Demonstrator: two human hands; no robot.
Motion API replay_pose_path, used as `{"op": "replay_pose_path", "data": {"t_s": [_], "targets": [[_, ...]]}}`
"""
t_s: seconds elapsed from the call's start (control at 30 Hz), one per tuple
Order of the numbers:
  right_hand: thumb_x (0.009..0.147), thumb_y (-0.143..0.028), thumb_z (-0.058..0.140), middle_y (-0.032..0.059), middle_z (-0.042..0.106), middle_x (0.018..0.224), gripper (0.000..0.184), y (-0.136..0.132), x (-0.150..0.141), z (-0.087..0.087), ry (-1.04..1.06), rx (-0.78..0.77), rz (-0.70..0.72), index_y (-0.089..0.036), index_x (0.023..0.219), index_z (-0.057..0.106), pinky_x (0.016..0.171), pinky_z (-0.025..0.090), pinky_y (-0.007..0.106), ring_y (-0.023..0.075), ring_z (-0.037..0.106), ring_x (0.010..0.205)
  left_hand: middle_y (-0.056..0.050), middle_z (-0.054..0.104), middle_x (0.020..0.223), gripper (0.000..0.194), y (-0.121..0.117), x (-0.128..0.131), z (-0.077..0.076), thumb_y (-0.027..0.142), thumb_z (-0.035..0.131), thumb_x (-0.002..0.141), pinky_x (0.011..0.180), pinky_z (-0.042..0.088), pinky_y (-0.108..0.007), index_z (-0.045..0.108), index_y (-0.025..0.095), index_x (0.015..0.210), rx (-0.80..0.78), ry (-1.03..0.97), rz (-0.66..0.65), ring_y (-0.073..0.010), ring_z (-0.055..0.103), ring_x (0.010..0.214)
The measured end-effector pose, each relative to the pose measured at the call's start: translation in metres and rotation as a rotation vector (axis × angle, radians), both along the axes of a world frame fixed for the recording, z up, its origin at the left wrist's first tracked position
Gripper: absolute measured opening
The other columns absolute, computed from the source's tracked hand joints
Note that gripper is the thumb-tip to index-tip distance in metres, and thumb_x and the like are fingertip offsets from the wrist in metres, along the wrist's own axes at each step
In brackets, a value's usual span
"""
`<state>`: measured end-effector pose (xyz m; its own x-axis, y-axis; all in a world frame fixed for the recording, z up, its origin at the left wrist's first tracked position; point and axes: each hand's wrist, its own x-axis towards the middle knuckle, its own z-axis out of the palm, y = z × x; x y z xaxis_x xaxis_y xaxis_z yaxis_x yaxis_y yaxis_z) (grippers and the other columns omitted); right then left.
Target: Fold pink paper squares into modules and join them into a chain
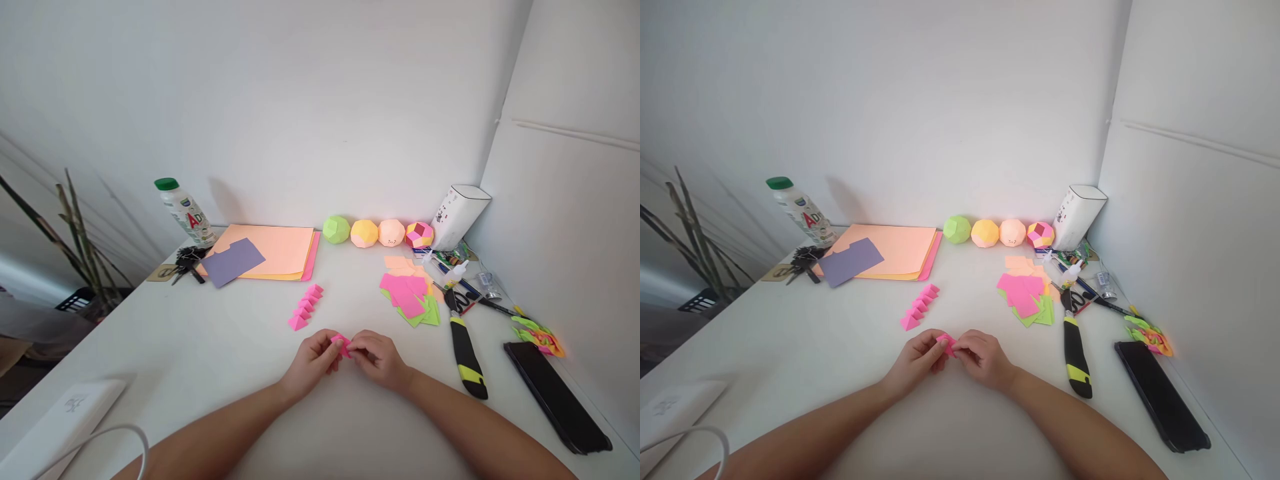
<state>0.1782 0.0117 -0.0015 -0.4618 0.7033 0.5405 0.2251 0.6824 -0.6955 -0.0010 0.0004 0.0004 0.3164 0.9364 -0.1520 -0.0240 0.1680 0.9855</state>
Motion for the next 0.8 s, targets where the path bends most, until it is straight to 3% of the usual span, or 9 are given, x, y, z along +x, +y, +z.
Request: {"op": "replay_pose_path", "data": {"t_s": [0.8], "targets": [[0.088, -0.016, 0.045, 0.0045, 0.062, 0.069, 0.016, 0.0023, 0.0005, -0.0031, -0.006, -0.015, 0.016, -0.019, 0.089, 0.061, 0.056, 0.048, 0.026, 0.0141, 0.056, 0.062, 0.004, 0.055, 0.055, 0.031, -0.0001, -0.0001, 0.0023, 0.046, 0.051, 0.084, 0.05, 0.039, -0.022, 0.051, 0.017, 0.073, -0.056, -0.031, -0.015, -0.0094, 0.049, 0.048]]}}
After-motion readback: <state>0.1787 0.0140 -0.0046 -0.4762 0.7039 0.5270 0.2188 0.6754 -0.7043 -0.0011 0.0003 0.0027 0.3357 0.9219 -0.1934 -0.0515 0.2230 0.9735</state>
